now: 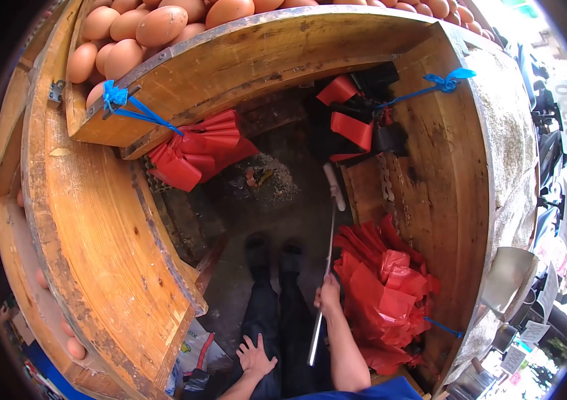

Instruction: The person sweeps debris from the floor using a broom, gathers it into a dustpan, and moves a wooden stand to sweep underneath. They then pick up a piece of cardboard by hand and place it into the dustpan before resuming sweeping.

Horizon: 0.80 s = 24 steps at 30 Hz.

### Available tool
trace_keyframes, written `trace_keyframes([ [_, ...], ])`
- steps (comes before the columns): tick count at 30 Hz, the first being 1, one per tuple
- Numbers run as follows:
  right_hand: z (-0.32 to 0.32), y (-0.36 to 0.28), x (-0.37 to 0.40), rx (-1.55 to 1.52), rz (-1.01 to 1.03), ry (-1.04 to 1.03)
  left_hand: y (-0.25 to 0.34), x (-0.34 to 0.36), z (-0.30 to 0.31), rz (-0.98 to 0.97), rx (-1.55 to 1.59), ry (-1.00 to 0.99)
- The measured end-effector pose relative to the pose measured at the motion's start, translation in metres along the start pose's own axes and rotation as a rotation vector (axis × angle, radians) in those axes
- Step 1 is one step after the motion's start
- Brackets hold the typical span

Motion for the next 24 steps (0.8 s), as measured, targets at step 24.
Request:
trace_keyframes([
  [24,-0.023,-0.009,0.031,0.173,-0.092,-0.132,-0.004,-0.007,0.015,-0.019,-0.003,0.057],
])
Point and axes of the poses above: each hand's wrist, its own x-axis away from the middle knuckle, its own z-axis out of the back of the hand, y = z × x, the point moved 10 cm from there along -x, towards the middle knuckle, and after that the axes turned 11 degrees about z, right-handed, at the moved point
